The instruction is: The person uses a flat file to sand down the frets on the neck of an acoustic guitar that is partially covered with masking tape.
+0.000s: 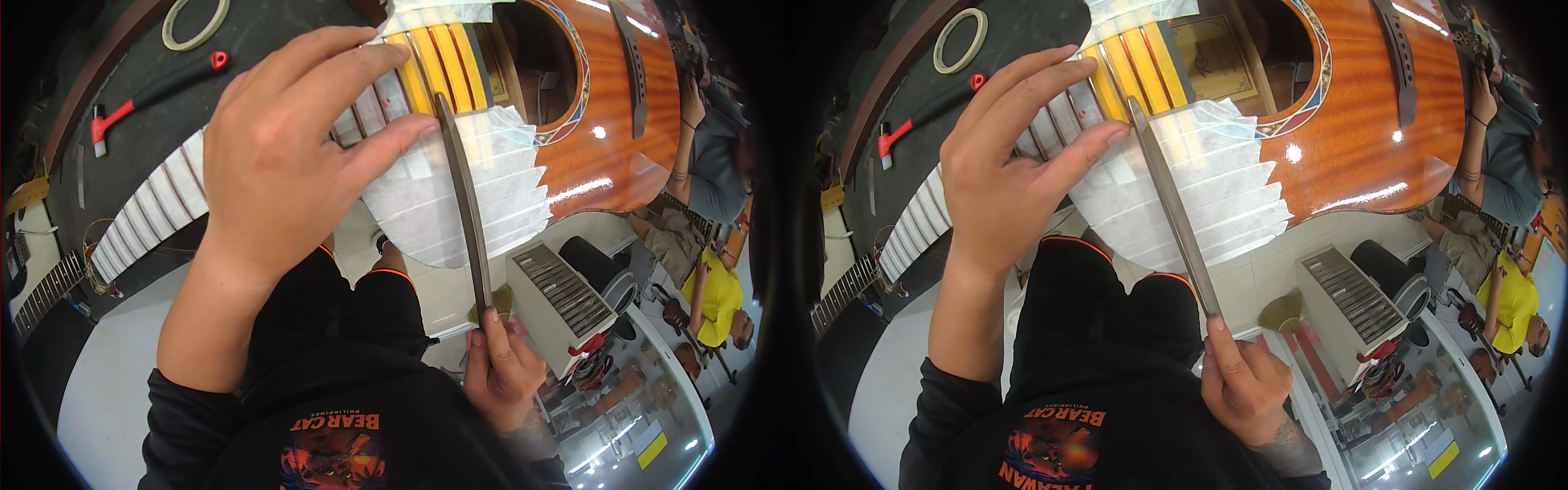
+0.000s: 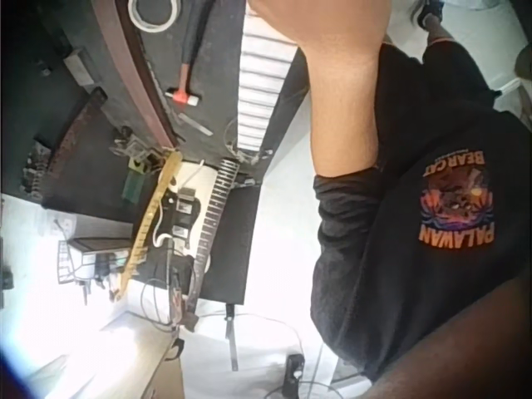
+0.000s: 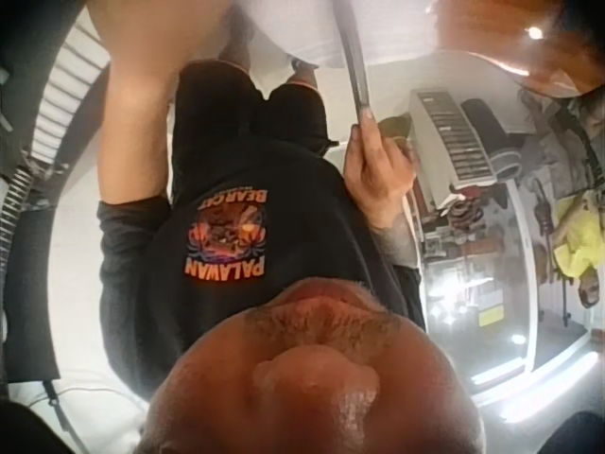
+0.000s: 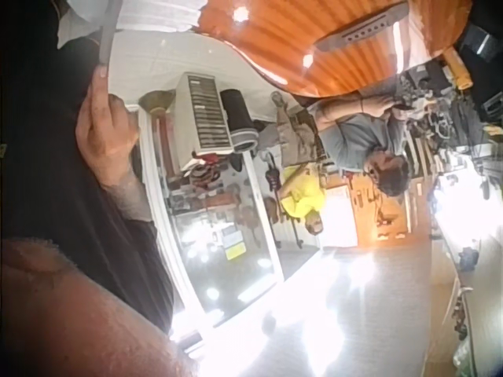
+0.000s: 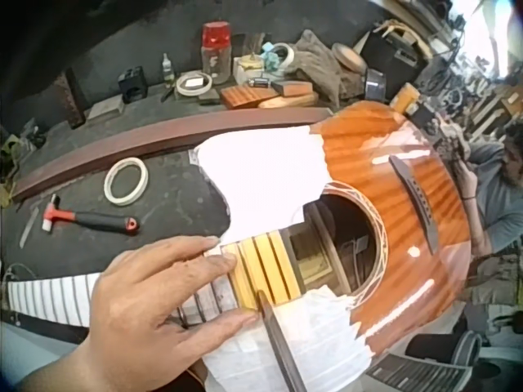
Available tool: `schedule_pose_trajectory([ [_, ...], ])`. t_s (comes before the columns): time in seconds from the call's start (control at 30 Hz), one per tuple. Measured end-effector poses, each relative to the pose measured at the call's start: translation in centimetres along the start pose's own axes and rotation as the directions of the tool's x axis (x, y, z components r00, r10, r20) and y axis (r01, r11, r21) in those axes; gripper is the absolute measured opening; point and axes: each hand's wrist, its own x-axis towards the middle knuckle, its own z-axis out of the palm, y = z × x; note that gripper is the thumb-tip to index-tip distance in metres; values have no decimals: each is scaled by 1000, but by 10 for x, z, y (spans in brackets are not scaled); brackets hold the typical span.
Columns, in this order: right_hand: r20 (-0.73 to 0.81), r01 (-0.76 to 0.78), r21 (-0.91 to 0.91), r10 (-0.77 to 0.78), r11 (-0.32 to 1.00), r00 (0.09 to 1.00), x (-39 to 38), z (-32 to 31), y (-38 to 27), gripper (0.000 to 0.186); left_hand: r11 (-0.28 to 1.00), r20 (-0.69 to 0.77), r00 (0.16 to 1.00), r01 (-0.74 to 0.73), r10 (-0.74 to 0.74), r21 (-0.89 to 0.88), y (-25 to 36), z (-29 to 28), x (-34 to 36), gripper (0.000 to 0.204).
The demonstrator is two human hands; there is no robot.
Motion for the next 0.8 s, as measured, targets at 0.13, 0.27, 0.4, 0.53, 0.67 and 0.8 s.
schedule_pose_trajectory([
  [0.13, -10, 8, 9, -8, 1000, 1000, 1, 0, 0, 57, 1000, -7, 1000, 1, -1, 1, 0, 0, -1, 44],
  [0.27, -18, 14, 42, -13, 999, 1000, 6, -1, -2, 58, 1000, 7, 1000, 6, -6, -7, 0, 0, 0, 43],
  [0.4, 41, 9, 25, -10, 1000, 999, 6, -5, 0, 58, 1000, 8, 1000, 10, -10, -2, -1, -1, -1, 42],
  [0.53, 34, 32, 29, -32, 999, 999, 5, -4, 3, 58, 999, 28, 999, 31, -31, -16, 1, -3, 0, 43],
  [0.67, 29, 45, 29, -46, 999, 999, 27, -1, -7, 59, 1000, 44, 999, 24, -24, -9, 3, -3, 1, 43],
  [0.8, 99, 45, 57, -50, 997, 994, 89, 5, -18, 49, 999, 30, 999, 33, -32, -14, -1, -3, -1, 42],
])
